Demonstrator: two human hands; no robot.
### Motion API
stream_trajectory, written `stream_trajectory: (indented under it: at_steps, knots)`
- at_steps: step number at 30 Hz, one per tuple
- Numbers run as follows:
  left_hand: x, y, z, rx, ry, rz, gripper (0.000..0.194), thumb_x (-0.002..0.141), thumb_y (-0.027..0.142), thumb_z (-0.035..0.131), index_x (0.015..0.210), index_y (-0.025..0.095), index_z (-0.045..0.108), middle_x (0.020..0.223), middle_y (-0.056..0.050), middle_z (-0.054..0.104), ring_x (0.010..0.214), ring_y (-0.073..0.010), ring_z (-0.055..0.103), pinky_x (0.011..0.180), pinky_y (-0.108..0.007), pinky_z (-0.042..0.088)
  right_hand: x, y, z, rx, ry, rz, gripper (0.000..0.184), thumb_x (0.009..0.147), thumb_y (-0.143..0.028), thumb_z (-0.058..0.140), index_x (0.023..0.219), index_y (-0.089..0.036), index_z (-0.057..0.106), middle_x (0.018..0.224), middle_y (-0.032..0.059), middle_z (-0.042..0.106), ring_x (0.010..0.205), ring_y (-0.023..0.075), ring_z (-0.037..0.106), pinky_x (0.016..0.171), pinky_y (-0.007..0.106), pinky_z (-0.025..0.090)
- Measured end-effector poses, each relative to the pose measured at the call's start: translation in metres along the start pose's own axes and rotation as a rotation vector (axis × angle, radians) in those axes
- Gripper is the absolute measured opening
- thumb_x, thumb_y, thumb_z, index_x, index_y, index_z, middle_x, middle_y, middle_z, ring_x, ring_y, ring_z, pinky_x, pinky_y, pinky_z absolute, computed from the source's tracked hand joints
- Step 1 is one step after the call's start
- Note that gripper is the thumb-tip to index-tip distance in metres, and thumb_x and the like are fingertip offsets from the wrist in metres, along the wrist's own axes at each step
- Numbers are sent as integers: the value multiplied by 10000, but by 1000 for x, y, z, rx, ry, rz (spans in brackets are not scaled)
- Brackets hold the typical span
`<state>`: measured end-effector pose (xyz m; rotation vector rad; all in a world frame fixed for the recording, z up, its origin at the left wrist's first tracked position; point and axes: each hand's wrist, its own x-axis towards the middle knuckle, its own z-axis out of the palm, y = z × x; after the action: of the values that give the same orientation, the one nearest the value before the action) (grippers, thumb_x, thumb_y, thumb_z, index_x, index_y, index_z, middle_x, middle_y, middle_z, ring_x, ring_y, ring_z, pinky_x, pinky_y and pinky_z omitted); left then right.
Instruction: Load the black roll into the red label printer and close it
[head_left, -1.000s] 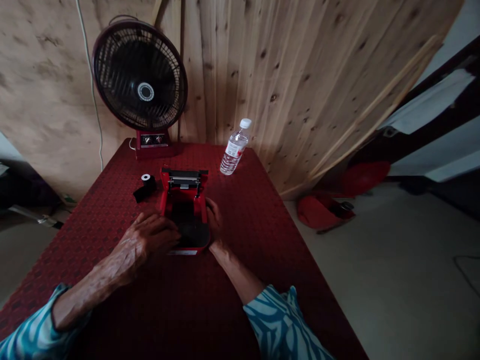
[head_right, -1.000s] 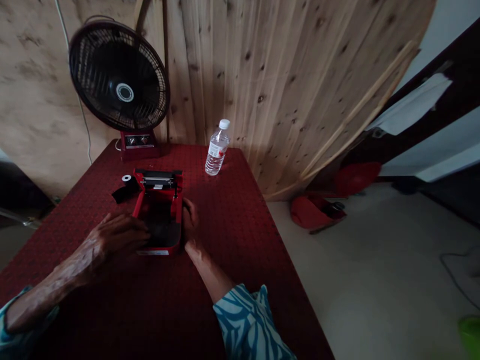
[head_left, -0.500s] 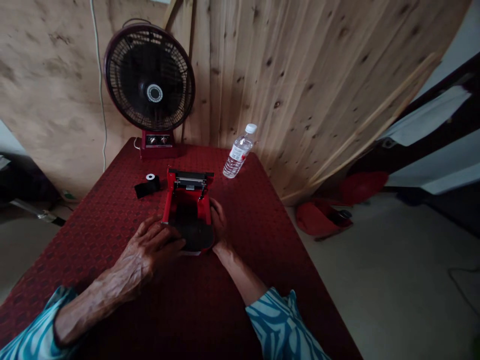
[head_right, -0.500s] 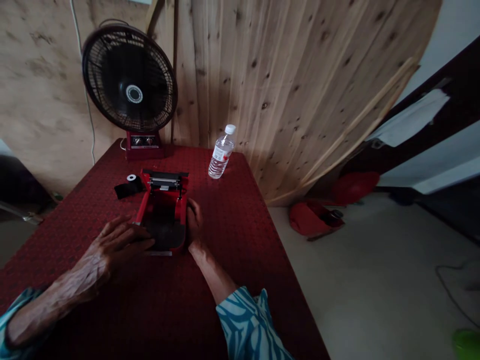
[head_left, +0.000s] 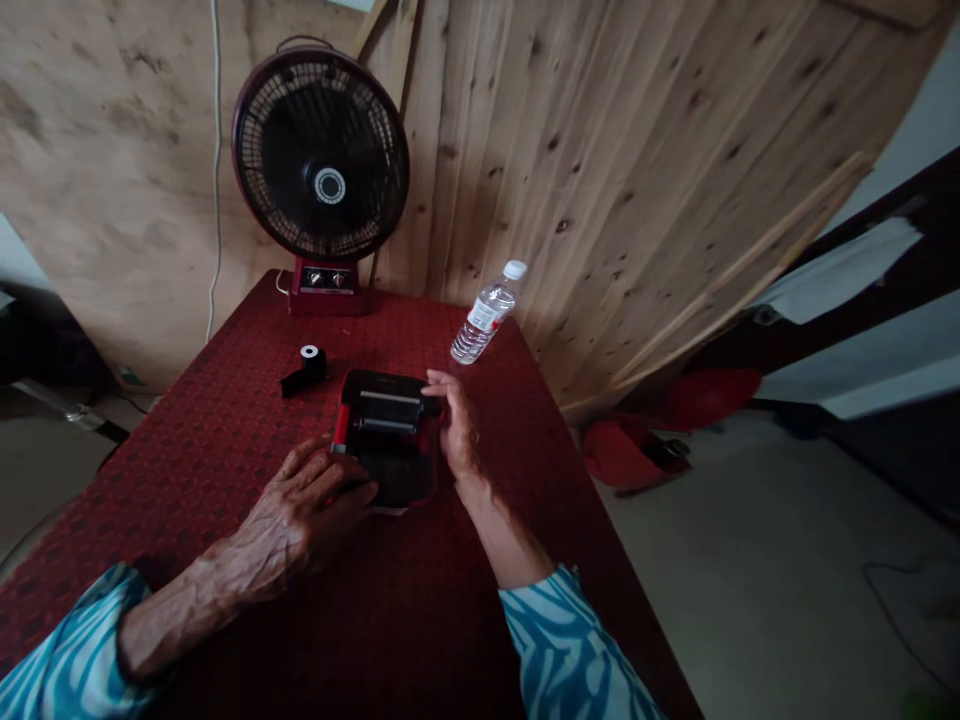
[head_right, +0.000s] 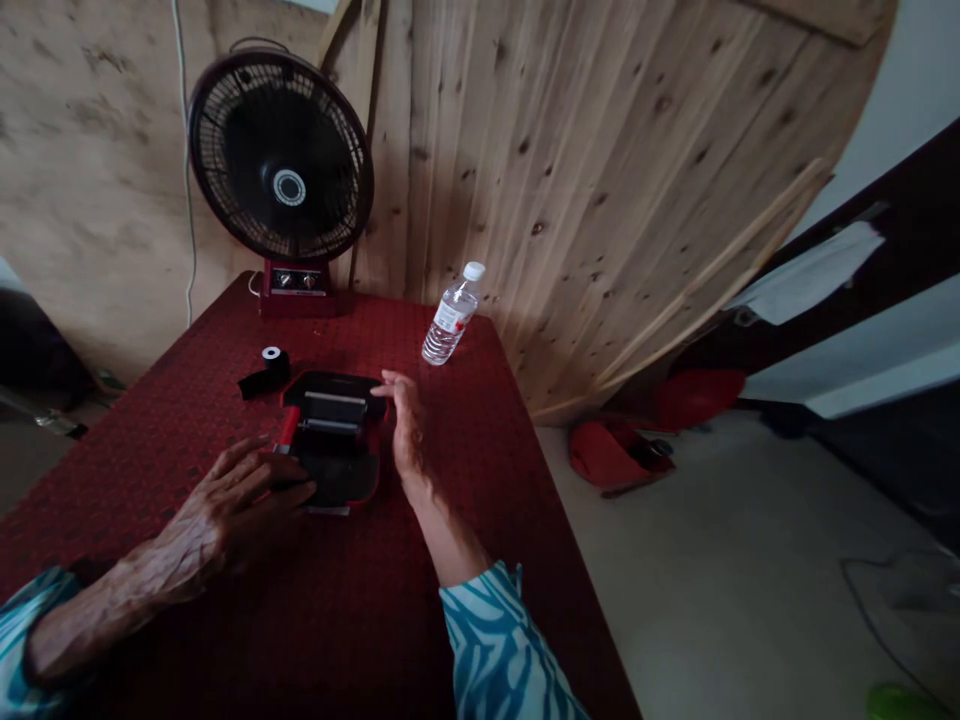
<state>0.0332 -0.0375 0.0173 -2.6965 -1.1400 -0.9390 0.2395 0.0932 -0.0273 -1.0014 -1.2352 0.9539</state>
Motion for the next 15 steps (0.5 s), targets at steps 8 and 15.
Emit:
stream_trajectory:
  at_steps: [8, 15]
  knots:
    - [1, -10, 0, -36, 90, -72, 193, 918, 232, 581, 1095, 221, 656, 1021, -62, 706, 979, -215, 642, 959, -415, 443, -38, 6, -1, 36, 48, 23, 194, 810, -424, 604, 858, -264, 704, 1206, 31, 627, 1160, 219, 556, 1033, 401, 405]
    - [-1, -29, -2, 181, 69, -207, 363, 964, 420, 484, 1206, 183, 615, 1070, -124, 693, 917, -278, 616, 792, -403, 462, -35, 14, 1, 66, 57, 2, 213, 813, -372, 587, 967, -264, 688, 1187, 38, 637, 1166, 210, 561, 1062, 417, 398]
